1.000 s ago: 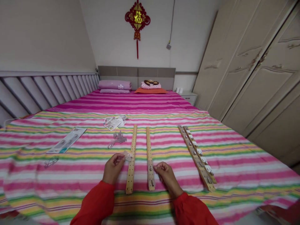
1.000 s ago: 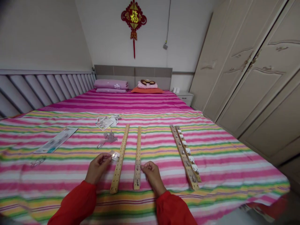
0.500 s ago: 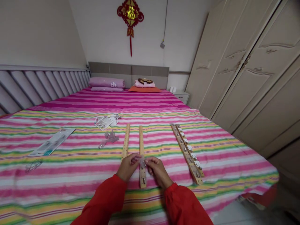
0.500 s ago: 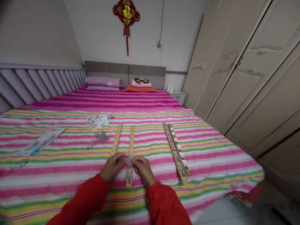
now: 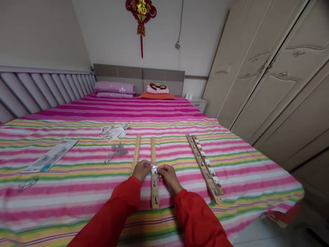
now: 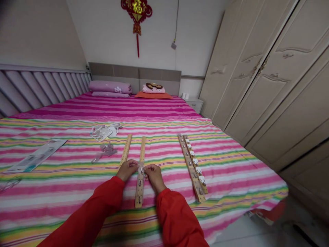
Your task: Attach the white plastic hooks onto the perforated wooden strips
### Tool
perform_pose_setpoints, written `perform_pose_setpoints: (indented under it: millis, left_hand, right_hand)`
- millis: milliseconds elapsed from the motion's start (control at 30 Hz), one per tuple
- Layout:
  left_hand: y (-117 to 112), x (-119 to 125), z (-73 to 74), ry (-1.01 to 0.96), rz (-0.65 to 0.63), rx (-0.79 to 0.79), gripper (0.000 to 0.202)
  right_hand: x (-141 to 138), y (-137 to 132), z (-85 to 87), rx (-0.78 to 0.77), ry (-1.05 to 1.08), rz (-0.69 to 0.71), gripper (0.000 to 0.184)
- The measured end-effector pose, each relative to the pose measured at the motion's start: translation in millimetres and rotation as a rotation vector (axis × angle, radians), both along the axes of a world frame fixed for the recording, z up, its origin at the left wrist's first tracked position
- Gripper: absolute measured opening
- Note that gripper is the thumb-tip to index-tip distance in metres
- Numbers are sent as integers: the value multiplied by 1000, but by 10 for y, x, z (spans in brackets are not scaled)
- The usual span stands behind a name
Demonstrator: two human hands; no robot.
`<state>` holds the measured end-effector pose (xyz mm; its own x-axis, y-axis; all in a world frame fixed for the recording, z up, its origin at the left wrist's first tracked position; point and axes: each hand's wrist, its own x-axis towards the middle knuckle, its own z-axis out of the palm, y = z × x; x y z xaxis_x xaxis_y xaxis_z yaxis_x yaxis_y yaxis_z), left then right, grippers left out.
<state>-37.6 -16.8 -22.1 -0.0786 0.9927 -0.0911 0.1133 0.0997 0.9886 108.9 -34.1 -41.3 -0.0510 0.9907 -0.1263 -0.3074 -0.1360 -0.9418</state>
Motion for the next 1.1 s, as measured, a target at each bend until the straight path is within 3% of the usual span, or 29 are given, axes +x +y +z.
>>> perform_pose_setpoints:
  millis: [200,500,933,1100]
  left_hand:
    - [81,-8,-101,111,20,-16,14]
    - [111,26,-122,175,33,2,9]
    - [102,70,-200,246,159,1,15]
    - [48,118,-201,307,189,86,11]
  right_hand:
    - [-18,19,-58,-26,-29,-16,15]
    - [-31,42,-117,-33,-51,-28,17]
    - [-57,56,-129,-63,-82,-30,22]
    - [-77,5,-161,41,-76,-57,25]
